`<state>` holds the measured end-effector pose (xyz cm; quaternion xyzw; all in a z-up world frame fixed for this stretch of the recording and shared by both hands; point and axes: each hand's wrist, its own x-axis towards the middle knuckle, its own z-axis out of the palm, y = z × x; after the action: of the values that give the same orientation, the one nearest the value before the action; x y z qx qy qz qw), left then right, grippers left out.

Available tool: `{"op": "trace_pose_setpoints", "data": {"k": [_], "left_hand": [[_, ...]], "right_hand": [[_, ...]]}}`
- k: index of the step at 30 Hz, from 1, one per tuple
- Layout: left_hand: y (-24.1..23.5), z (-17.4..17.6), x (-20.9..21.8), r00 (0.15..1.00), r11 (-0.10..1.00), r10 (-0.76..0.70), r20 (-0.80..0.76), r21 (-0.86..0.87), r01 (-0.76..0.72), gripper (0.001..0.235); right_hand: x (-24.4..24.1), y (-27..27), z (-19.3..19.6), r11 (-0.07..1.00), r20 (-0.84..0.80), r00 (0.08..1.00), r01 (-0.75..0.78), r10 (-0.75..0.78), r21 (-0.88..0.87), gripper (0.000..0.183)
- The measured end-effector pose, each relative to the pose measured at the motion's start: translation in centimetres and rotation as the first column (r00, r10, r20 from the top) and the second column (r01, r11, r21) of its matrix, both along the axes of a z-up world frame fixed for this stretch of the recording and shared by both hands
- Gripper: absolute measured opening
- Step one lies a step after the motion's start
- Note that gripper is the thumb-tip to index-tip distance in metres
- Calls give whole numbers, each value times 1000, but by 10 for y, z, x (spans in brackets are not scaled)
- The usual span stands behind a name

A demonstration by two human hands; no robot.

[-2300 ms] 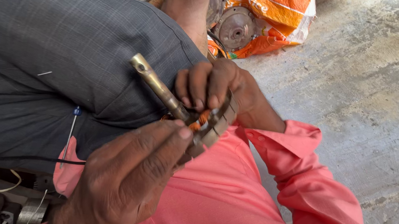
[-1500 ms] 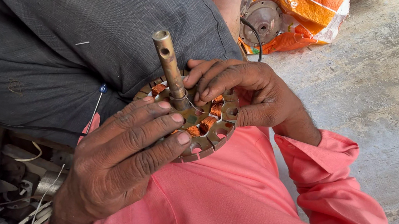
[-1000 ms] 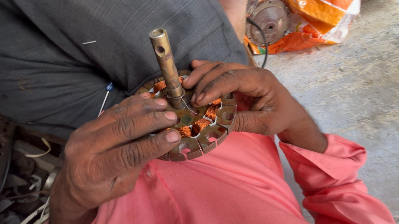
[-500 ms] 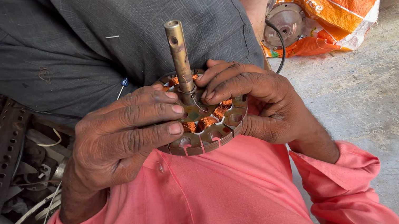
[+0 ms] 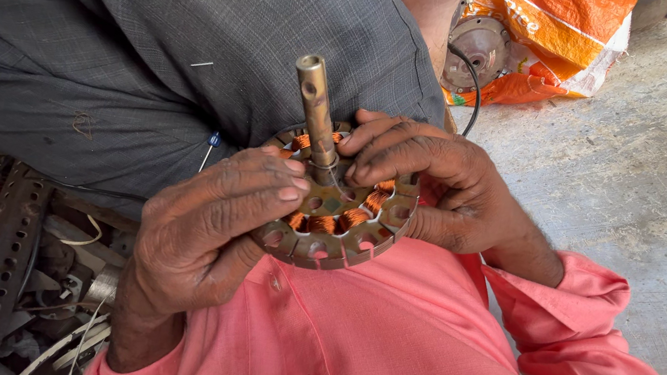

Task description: The person works on a fan stator, inserting small pieces of insulation and using a screwdriver to arrange the copper windings.

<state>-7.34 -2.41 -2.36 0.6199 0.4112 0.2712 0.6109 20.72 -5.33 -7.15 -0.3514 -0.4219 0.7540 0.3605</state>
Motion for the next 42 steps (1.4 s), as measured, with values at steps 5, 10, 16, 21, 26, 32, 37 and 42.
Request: {"op": "trace_pose_setpoints", "data": {"k": [5, 10, 16, 21, 26, 32, 37, 42], "left_hand": [[-3, -5, -9, 999, 1000, 21, 26, 2, -21, 30], [-6, -4, -15, 999, 999, 30, -17, 16, -30, 34], [-10, -5, -20, 999, 999, 28, -25, 19, -27, 32], [-13, -10, -19, 999, 999, 44, 22, 17, -44, 27], [-12, -11, -21, 998, 999, 40, 47, -10, -39, 28], [-8, -9, -22, 997, 997, 72, 18, -34, -71, 27], [-4, -11, -27, 995, 994, 93, 40, -66, -90, 25], [-6, -16, -30, 993, 993, 100, 57, -72, -95, 23]], "right_hand": [[-3, -2, 3, 999, 56, 998, -35, 33, 35, 38], [-9, -1, 4, 992, 109, 992, -70, 58, 104, 39], [-9, -2, 9, 993, 152, 985, -92, 80, 78, 40], [-11, -5, 5, 996, 116, 992, -55, 46, 73, 39], [-11, -3, 6, 996, 116, 992, -56, 48, 68, 40], [-19, 0, 15, 1000, 128, 992, -2, -2, 31, 43], [-27, 4, 20, 998, 164, 986, 20, -29, 54, 44], [-30, 5, 21, 994, 218, 976, -1, -24, 112, 43]]}}
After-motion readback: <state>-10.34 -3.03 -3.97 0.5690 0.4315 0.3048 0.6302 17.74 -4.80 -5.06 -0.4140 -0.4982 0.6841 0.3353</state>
